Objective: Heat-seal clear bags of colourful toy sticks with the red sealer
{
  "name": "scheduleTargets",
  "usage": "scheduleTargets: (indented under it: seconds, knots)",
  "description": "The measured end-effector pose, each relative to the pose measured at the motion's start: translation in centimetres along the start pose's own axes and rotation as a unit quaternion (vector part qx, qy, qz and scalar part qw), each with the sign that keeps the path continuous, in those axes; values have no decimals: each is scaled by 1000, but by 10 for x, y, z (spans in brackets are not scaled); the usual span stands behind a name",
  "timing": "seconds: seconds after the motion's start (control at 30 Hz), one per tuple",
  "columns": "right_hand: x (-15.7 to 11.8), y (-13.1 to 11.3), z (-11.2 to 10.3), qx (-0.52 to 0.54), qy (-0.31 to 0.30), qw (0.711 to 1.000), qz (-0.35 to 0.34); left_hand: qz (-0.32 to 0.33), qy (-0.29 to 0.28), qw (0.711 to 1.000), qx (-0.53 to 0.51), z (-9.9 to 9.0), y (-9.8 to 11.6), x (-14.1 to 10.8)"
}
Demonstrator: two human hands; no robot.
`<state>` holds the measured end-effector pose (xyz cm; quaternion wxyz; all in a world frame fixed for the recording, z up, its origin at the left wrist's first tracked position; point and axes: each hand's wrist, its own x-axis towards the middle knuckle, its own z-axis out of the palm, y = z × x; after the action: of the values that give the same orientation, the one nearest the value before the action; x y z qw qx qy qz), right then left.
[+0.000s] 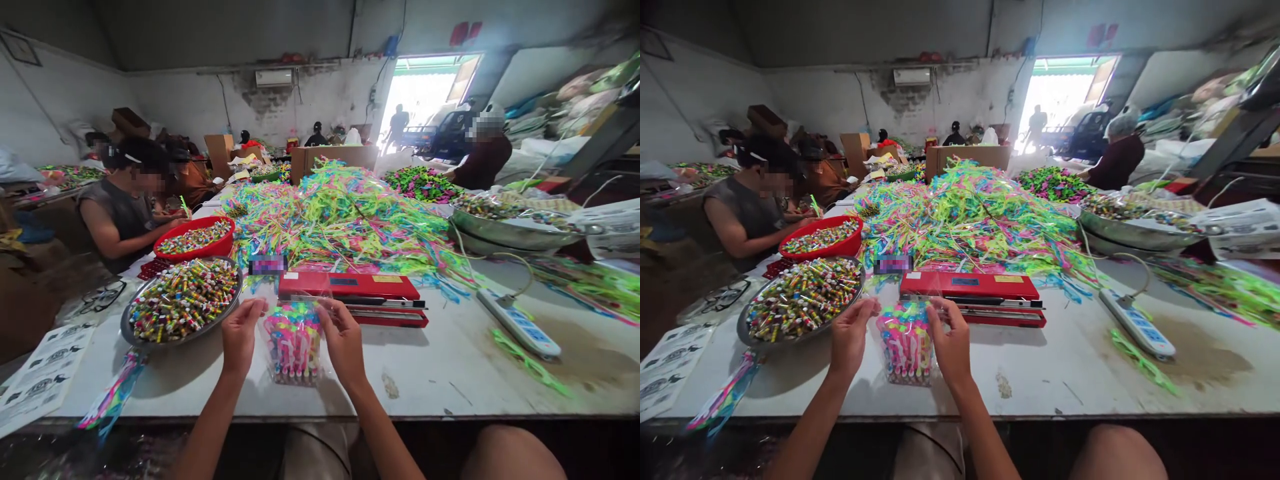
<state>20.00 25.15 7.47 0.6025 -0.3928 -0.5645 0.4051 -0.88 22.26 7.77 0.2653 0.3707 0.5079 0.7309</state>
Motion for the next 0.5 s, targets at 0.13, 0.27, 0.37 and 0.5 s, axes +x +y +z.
scheduleTargets:
  seconds: [0.13,0.27,0.37,0.5]
  knots:
    - [0,-7,-2,-34,57,996,-65,6,36,999,22,0,-1,-7]
    - [1,-10,-7,-30,67,995,-66,16,11,1000,13,-1,4,-6]
    - [4,-8,-6,-1,53,998,-47,-3,-89,995,-33,-1,9,-1]
    - [12,-7,2,4,18,998,-57,-45,-114,992,-28,1,7,6]
